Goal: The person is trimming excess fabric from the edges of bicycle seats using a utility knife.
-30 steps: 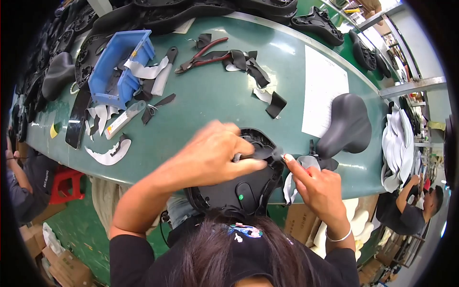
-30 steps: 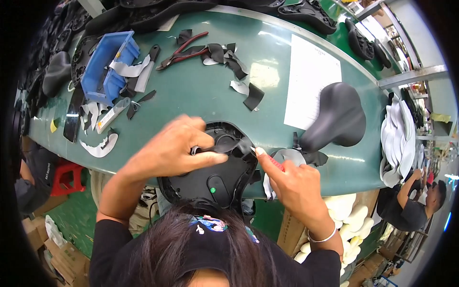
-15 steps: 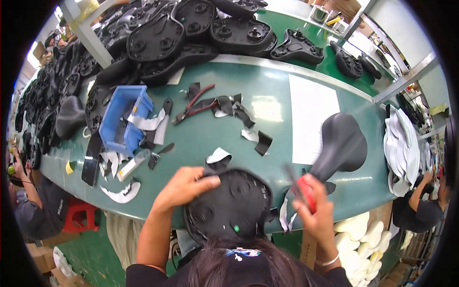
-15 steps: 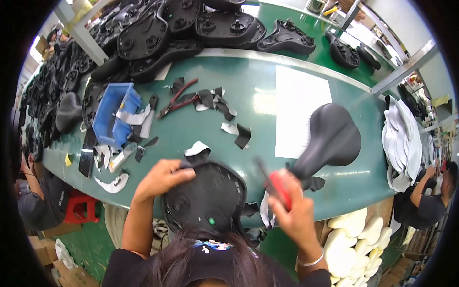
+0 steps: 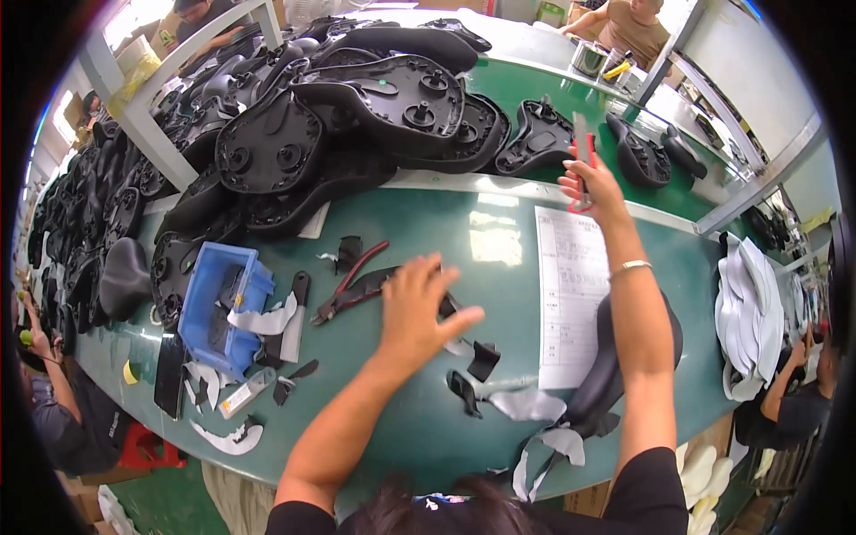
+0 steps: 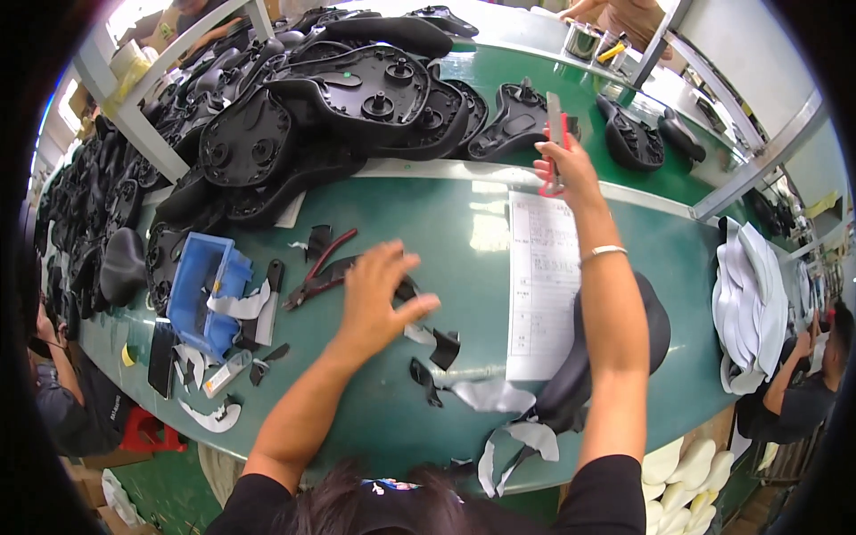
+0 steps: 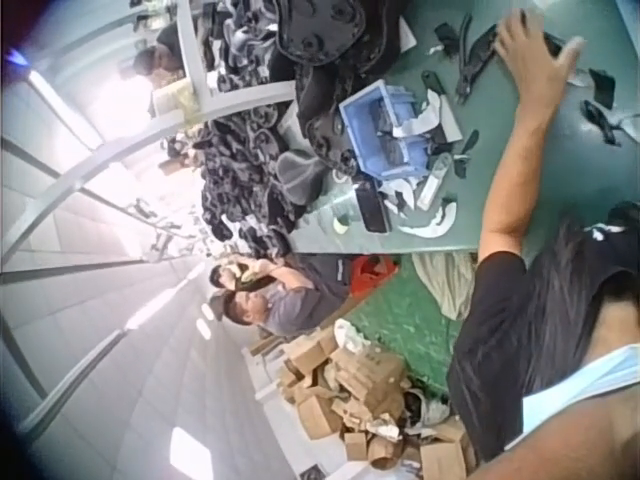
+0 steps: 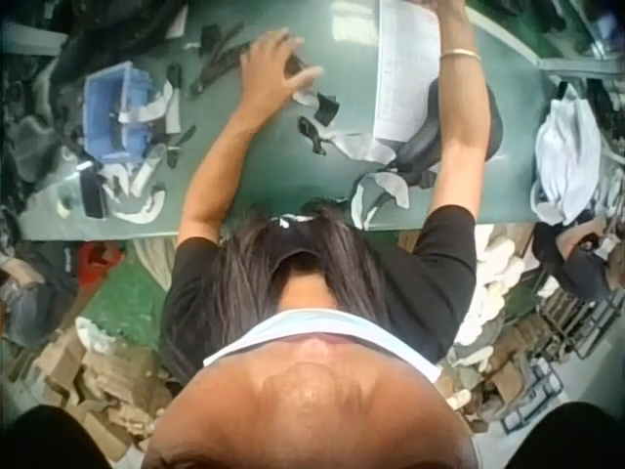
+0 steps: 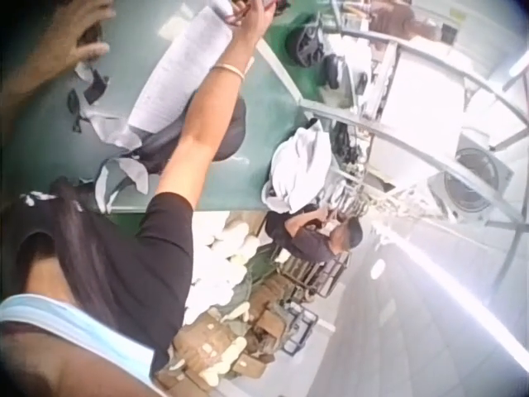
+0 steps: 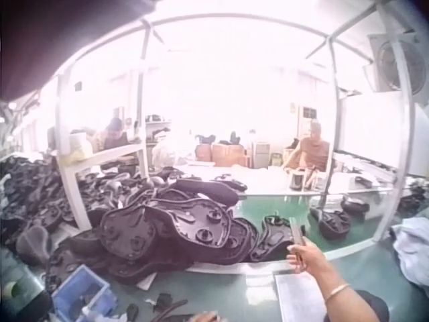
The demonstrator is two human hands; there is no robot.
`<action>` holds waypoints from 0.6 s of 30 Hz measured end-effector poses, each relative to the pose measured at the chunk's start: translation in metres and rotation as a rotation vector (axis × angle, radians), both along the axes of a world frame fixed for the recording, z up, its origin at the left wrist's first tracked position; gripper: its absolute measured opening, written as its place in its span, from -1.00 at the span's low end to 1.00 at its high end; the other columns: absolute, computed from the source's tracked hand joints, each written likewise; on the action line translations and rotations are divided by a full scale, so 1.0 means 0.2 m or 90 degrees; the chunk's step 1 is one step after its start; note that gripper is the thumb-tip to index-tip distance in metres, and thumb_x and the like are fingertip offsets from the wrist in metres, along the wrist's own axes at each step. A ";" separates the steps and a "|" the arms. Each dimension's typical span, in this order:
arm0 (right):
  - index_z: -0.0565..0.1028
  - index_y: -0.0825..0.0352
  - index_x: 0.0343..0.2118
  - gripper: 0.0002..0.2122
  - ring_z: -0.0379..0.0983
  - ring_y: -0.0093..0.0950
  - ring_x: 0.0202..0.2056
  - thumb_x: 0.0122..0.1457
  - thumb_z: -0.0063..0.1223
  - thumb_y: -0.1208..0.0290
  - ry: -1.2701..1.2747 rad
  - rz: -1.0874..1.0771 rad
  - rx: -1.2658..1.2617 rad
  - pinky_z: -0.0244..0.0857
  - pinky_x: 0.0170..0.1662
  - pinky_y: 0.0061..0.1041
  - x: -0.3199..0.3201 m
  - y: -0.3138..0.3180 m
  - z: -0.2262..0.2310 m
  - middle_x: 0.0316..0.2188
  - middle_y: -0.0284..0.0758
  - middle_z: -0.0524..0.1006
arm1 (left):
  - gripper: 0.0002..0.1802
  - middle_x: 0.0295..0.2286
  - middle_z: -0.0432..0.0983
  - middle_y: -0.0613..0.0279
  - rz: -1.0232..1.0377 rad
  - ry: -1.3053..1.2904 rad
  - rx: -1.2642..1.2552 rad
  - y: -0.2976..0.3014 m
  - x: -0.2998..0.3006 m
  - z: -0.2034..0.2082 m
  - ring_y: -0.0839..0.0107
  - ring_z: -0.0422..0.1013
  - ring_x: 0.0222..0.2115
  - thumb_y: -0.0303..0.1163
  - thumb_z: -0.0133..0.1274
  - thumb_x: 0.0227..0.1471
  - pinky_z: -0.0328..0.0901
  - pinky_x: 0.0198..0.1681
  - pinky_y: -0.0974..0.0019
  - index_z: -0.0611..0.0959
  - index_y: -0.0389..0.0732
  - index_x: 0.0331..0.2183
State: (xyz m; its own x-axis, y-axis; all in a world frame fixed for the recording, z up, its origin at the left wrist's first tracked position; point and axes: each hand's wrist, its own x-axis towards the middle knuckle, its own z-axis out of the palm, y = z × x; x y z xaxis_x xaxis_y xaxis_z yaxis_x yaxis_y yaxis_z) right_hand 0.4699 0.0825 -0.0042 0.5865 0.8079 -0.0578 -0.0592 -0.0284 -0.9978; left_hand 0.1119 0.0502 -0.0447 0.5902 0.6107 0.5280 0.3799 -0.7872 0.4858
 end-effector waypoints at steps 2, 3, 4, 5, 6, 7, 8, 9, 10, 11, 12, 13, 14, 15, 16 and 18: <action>0.41 0.26 -0.16 -0.63 0.43 -0.52 -0.47 -0.06 0.24 0.38 0.005 -0.017 -0.011 0.42 -0.46 -0.49 0.12 0.15 -0.16 -0.42 -0.40 0.42 | -0.55 -0.12 0.38 0.15 -0.159 0.051 0.065 -0.06 0.06 -0.07 0.17 0.27 -0.08 0.00 0.20 -0.17 0.16 -0.10 0.11 0.60 -0.15 -0.34; 0.41 0.26 -0.17 -0.65 0.43 -0.52 -0.47 -0.05 0.23 0.38 -0.017 -0.010 -0.012 0.44 -0.46 -0.48 0.10 0.22 -0.21 -0.43 -0.41 0.42 | -0.63 -0.35 0.49 0.25 -0.321 0.022 -0.033 -0.06 0.06 -0.05 0.28 0.35 -0.23 -0.01 0.19 -0.14 0.22 -0.22 0.21 0.61 -0.14 -0.51; 0.41 0.26 -0.17 -0.65 0.43 -0.52 -0.47 -0.05 0.23 0.38 -0.018 -0.009 -0.011 0.44 -0.46 -0.48 0.10 0.26 -0.23 -0.43 -0.41 0.42 | -0.68 -0.47 0.47 0.29 -0.368 -0.014 -0.085 -0.04 0.06 -0.06 0.31 0.37 -0.35 -0.07 0.20 -0.13 0.23 -0.33 0.25 0.61 -0.14 -0.55; 0.41 0.24 -0.20 -0.69 0.43 -0.52 -0.49 -0.04 0.22 0.38 -0.057 -0.050 0.001 0.45 -0.47 -0.48 0.12 0.29 -0.25 -0.45 -0.42 0.42 | -0.71 -0.59 0.45 0.33 -0.419 -0.053 -0.138 -0.03 0.07 -0.07 0.33 0.40 -0.48 -0.13 0.22 -0.11 0.24 -0.44 0.30 0.61 -0.14 -0.60; 0.42 0.23 -0.23 -0.72 0.43 -0.52 -0.51 -0.02 0.20 0.38 -0.090 -0.087 0.010 0.45 -0.47 -0.47 0.10 0.30 -0.27 -0.46 -0.42 0.42 | -0.71 -0.59 0.45 0.33 -0.417 -0.053 -0.142 -0.01 0.05 -0.07 0.33 0.40 -0.48 -0.13 0.22 -0.11 0.24 -0.44 0.30 0.61 -0.14 -0.60; 0.42 0.23 -0.23 -0.72 0.43 -0.52 -0.51 -0.02 0.20 0.38 -0.087 -0.083 0.005 0.45 -0.47 -0.47 0.07 0.28 -0.25 -0.46 -0.42 0.42 | -0.70 -0.64 0.43 0.33 -0.429 -0.007 -0.235 0.02 0.02 -0.07 0.37 0.37 -0.57 -0.16 0.21 -0.09 0.22 -0.52 0.32 0.60 -0.16 -0.62; 0.42 0.22 -0.26 -0.75 0.43 -0.51 -0.53 0.00 0.18 0.38 0.012 -0.076 0.028 0.45 -0.48 -0.46 0.06 0.21 -0.21 -0.47 -0.42 0.44 | -0.68 -0.69 0.40 0.32 -0.446 0.036 -0.329 0.03 0.00 -0.07 0.41 0.34 -0.66 -0.18 0.20 -0.06 0.20 -0.59 0.35 0.59 -0.19 -0.65; 0.42 0.22 -0.28 -0.79 0.44 -0.50 -0.54 0.02 0.16 0.38 0.113 -0.066 0.052 0.45 -0.49 -0.46 0.02 0.12 -0.13 -0.47 -0.42 0.45 | -0.68 -0.69 0.40 0.32 -0.443 0.034 -0.334 0.04 0.00 -0.06 0.41 0.34 -0.66 -0.18 0.20 -0.06 0.20 -0.59 0.35 0.59 -0.19 -0.65; 0.41 0.22 -0.28 -0.81 0.45 -0.51 -0.55 0.06 0.14 0.38 0.144 -0.054 0.032 0.42 -0.51 -0.47 -0.04 0.01 -0.06 -0.46 -0.42 0.47 | -0.64 -0.69 0.41 0.28 -0.414 0.001 -0.461 0.05 0.00 -0.03 0.37 0.34 -0.66 -0.18 0.18 -0.04 0.21 -0.58 0.32 0.57 -0.23 -0.66; 0.42 0.25 -0.23 -0.79 0.47 -0.53 -0.45 0.09 0.12 0.39 0.168 -0.012 0.062 0.42 -0.40 -0.51 -0.11 -0.15 0.00 -0.42 -0.41 0.49 | -0.60 -0.69 0.42 0.24 -0.392 -0.032 -0.586 0.04 0.02 -0.02 0.32 0.34 -0.67 -0.17 0.16 -0.02 0.22 -0.57 0.30 0.55 -0.28 -0.68; 0.44 0.28 -0.17 -0.77 0.50 -0.55 -0.36 0.11 0.11 0.40 0.193 0.029 0.092 0.42 -0.29 -0.54 -0.20 -0.30 0.04 -0.37 -0.40 0.51 | -0.70 -0.61 0.48 0.22 -0.261 -0.054 -0.608 0.00 0.06 -0.02 0.41 0.37 -0.64 -0.21 0.17 -0.01 0.25 -0.54 0.32 0.59 -0.28 -0.50; 0.43 0.30 -0.14 -0.78 0.48 -0.59 -0.29 0.16 0.07 0.41 0.223 0.016 0.096 0.38 -0.19 -0.58 -0.37 -0.44 0.12 -0.32 -0.40 0.52 | -0.70 -0.61 0.48 0.22 -0.268 -0.052 -0.612 -0.04 0.10 -0.01 0.41 0.37 -0.64 -0.21 0.17 -0.01 0.25 -0.54 0.32 0.59 -0.28 -0.50; 0.42 0.31 -0.13 -0.78 0.47 -0.60 -0.24 0.18 0.04 0.41 0.241 0.016 0.106 0.34 -0.12 -0.59 -0.58 -0.55 0.19 -0.30 -0.41 0.50 | -0.76 -0.50 0.49 0.22 -0.221 -0.081 -0.539 -0.08 0.11 -0.01 0.47 0.39 -0.59 -0.28 0.15 0.00 0.28 -0.49 0.38 0.57 -0.26 -0.36; 0.40 0.30 -0.12 -0.79 0.46 -0.60 -0.23 0.19 -0.01 0.42 0.283 0.027 0.087 0.33 -0.11 -0.59 -0.77 -0.65 0.24 -0.30 -0.43 0.49 | -0.73 -0.40 0.51 0.21 -0.174 -0.109 -0.467 -0.13 0.11 -0.01 0.53 0.41 -0.53 -0.35 0.14 0.01 0.31 -0.43 0.43 0.56 -0.24 -0.21; 0.37 0.28 -0.11 -0.78 0.47 -0.57 -0.28 0.20 -0.03 0.39 0.308 0.088 0.112 0.37 -0.16 -0.56 -0.96 -0.73 0.28 -0.33 -0.41 0.48 | -0.63 -0.38 0.52 0.21 -0.179 -0.151 -0.396 -0.17 0.10 -0.14 0.52 0.43 -0.51 -0.31 0.18 -0.04 0.34 -0.41 0.36 0.52 -0.23 -0.17; 0.33 0.27 -0.09 -0.75 0.39 -0.57 -0.20 0.19 0.01 0.39 0.411 0.144 0.044 0.31 -0.10 -0.53 -1.20 -0.92 0.29 -0.31 -0.40 0.41 | -0.55 -0.30 0.51 0.25 -0.303 -0.197 -0.241 -0.26 0.05 -0.07 0.49 0.45 -0.40 -0.32 0.15 -0.02 0.40 -0.34 0.30 0.44 -0.23 -0.09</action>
